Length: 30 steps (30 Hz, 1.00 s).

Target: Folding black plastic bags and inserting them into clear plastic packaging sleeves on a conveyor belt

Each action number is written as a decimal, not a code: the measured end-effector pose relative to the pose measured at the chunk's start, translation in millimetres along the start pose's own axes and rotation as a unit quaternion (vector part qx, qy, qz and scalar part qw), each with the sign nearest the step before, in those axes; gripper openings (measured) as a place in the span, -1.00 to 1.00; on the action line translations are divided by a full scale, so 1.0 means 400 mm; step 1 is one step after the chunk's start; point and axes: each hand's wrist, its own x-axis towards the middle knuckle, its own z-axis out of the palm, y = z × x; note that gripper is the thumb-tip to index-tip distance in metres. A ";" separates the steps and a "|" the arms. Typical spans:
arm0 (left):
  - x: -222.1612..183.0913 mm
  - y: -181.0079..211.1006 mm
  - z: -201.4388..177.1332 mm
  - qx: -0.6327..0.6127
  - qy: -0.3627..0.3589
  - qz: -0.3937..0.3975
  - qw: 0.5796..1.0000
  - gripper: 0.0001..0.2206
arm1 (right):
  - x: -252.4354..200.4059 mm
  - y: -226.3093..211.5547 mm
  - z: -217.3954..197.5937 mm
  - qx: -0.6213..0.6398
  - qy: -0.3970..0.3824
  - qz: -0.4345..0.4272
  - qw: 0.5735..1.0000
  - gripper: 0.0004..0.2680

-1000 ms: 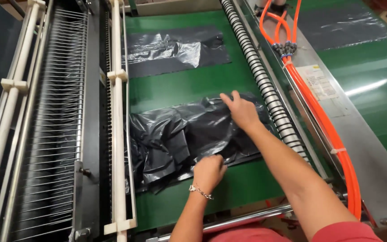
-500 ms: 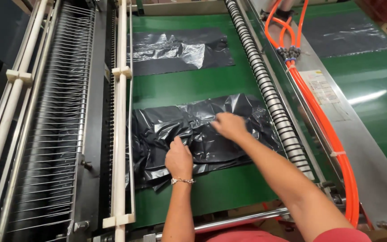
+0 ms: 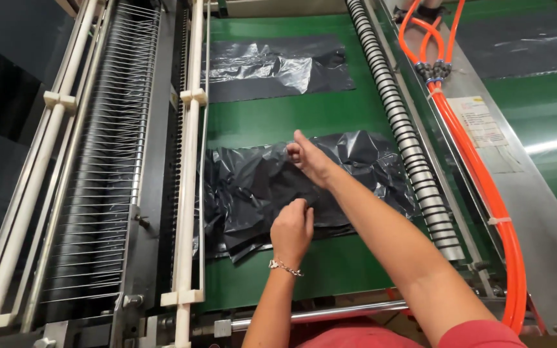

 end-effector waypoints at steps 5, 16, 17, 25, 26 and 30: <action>-0.007 -0.022 0.018 -0.011 -0.141 0.011 0.990 -0.85 | 0.101 0.173 -0.099 -0.349 -0.030 -0.038 0.936 -0.73; -0.049 -0.016 -0.008 0.017 -0.244 -0.059 0.968 -0.49 | 0.173 0.103 -0.529 -0.429 0.235 -0.064 0.870 -0.68; -0.050 -0.023 -0.006 0.042 -0.278 -0.082 0.956 -0.43 | 0.199 0.142 -0.592 -0.484 0.244 -0.015 0.840 -0.59; -0.006 -0.037 0.005 0.210 -0.093 -0.040 0.972 -0.69 | 0.152 0.137 -0.544 -0.423 0.258 -0.024 0.868 -0.72; 0.002 -0.049 0.007 0.237 -0.055 -0.033 0.969 -0.80 | 0.154 0.130 -0.519 -0.376 0.264 -0.029 0.888 -0.73; -0.025 -0.106 0.062 0.243 -0.030 -0.073 0.967 -0.96 | 0.156 0.143 -0.547 -0.380 0.279 -0.012 0.882 -0.69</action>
